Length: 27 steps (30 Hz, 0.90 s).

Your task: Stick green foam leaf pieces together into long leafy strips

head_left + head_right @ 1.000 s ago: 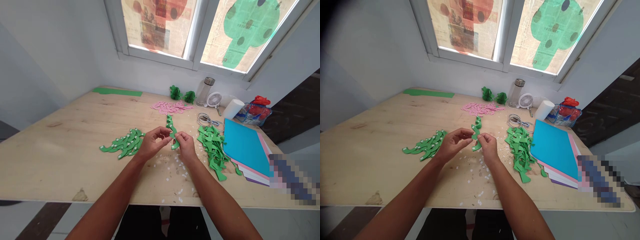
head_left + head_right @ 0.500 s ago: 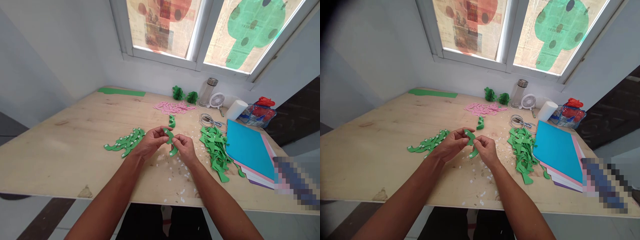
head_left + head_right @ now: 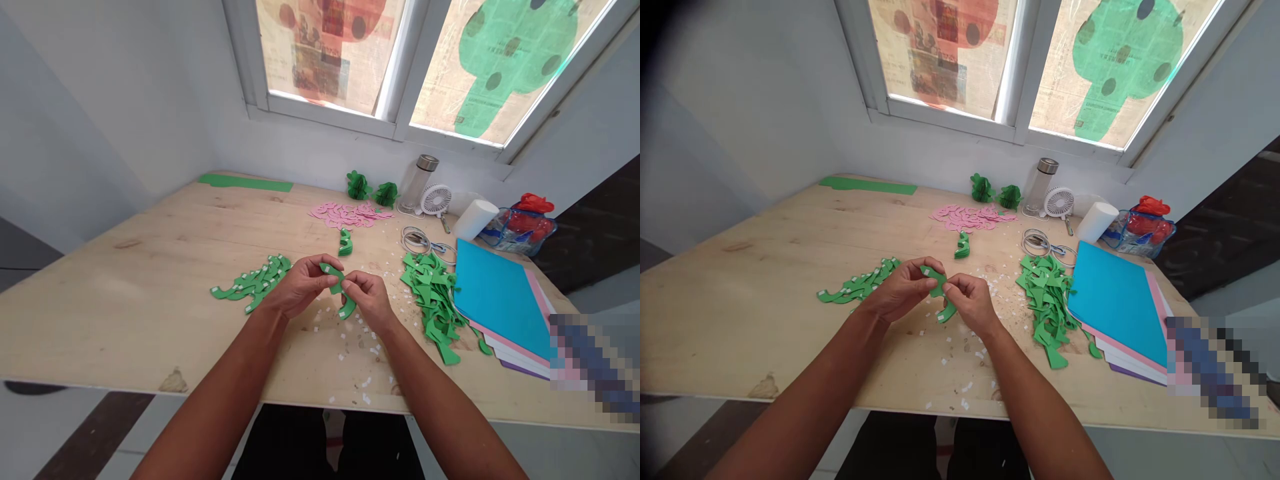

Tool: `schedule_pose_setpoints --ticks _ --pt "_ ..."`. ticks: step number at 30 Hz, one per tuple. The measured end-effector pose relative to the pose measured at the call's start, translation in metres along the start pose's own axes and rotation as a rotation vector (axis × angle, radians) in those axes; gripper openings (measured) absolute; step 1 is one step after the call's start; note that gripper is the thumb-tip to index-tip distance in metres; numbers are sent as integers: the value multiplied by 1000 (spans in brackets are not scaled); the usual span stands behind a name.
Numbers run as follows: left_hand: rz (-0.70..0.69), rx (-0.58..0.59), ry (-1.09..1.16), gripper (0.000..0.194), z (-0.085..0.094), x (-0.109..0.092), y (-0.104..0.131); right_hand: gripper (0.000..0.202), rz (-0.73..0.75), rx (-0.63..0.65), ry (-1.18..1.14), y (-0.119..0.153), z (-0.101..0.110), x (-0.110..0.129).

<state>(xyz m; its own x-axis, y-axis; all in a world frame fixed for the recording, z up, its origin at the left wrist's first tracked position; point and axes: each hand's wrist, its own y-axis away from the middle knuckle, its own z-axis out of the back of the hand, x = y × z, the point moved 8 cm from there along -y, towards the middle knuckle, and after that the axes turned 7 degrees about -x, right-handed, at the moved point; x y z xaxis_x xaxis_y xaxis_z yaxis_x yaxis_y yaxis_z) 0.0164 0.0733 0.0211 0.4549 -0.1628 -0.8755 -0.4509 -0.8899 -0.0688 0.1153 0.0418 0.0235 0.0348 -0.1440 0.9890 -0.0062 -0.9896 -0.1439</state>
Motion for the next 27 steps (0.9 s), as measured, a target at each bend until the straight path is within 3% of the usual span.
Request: schedule_pose_setpoints --ticks 15,19,27 --pt "5 -9 -32 22 -1 -1 1 22 13 -1 -9 0 1 1" --pt "2 -38 -46 28 2 0 -2 21 6 -60 -12 -1 5 1" --pt "32 -35 -149 19 -2 4 -4 23 55 -220 39 -7 19 0"
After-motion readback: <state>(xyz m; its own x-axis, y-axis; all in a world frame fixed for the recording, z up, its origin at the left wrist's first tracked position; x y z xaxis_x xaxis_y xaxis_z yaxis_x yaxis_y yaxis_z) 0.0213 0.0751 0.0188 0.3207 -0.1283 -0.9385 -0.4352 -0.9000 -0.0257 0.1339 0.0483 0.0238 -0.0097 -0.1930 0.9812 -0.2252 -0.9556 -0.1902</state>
